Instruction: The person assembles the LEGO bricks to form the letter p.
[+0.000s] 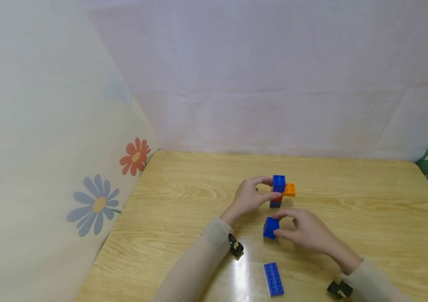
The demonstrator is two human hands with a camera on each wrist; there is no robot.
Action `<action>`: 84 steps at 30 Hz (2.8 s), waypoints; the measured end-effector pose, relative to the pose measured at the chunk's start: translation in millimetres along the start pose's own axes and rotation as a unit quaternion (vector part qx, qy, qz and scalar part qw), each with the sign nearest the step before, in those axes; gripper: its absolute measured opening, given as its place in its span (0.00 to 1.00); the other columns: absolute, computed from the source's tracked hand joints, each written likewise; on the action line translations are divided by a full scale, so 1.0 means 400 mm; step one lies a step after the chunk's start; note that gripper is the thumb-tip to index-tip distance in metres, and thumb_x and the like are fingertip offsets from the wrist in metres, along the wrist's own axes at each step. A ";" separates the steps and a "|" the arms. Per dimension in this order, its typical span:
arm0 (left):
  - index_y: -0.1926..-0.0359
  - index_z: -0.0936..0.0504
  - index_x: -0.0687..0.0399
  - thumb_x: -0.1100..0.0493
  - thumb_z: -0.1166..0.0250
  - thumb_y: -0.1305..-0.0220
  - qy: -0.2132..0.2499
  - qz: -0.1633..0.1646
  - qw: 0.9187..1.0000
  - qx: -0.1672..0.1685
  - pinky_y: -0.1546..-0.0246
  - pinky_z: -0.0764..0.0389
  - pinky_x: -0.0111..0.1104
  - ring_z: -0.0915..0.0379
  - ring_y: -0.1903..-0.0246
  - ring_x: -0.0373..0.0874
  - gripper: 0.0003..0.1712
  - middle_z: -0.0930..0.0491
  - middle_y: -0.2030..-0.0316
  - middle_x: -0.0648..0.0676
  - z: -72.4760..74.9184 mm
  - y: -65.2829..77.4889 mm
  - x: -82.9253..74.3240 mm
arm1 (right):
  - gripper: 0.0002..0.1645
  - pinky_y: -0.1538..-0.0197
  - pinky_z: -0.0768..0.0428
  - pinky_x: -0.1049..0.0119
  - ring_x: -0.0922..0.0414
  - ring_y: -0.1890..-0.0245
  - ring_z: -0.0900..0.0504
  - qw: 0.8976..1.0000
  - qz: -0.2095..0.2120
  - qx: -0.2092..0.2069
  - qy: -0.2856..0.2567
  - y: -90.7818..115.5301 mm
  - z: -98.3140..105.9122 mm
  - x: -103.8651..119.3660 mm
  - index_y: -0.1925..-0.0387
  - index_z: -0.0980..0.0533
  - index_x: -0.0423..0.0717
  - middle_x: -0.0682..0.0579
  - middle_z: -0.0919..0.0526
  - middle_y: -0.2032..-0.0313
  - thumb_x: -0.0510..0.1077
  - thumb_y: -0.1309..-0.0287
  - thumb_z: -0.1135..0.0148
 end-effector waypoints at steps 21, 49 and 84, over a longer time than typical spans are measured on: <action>0.45 0.12 0.45 0.42 0.24 0.38 0.002 0.002 1.000 0.005 0.49 0.20 0.41 0.21 0.43 0.43 0.24 0.15 0.52 0.38 0.001 0.003 -0.005 | 0.20 0.82 0.37 0.68 0.65 0.86 0.43 0.994 0.011 -0.111 0.015 0.020 0.164 -0.004 0.43 0.17 0.48 0.57 0.26 0.73 0.44 0.36 0.26; 0.44 0.12 0.46 0.41 0.24 0.39 0.000 0.005 1.000 0.003 0.50 0.20 0.37 0.22 0.44 0.37 0.26 0.15 0.51 0.38 0.003 0.007 -0.005 | 0.21 0.84 0.36 0.66 0.62 0.88 0.41 0.982 0.020 -0.178 0.062 -0.034 0.217 -0.047 0.40 0.19 0.46 0.43 0.17 0.45 0.44 0.33 0.29; 0.44 0.12 0.46 0.40 0.24 0.39 -0.018 0.006 1.000 -0.002 0.49 0.20 0.39 0.22 0.44 0.37 0.26 0.15 0.51 0.38 0.004 0.000 -0.006 | 0.20 0.58 0.18 0.46 0.42 0.50 0.17 0.982 0.060 -0.121 0.130 -0.054 0.240 -0.023 0.40 0.19 0.43 0.40 0.18 0.41 0.43 0.31 0.32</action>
Point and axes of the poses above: each hand's wrist, its own y-axis away from the middle knuckle, its own z-axis out of the back of the hand, x = y × z, the point moved 6 cm from there along -y, towards the middle knuckle
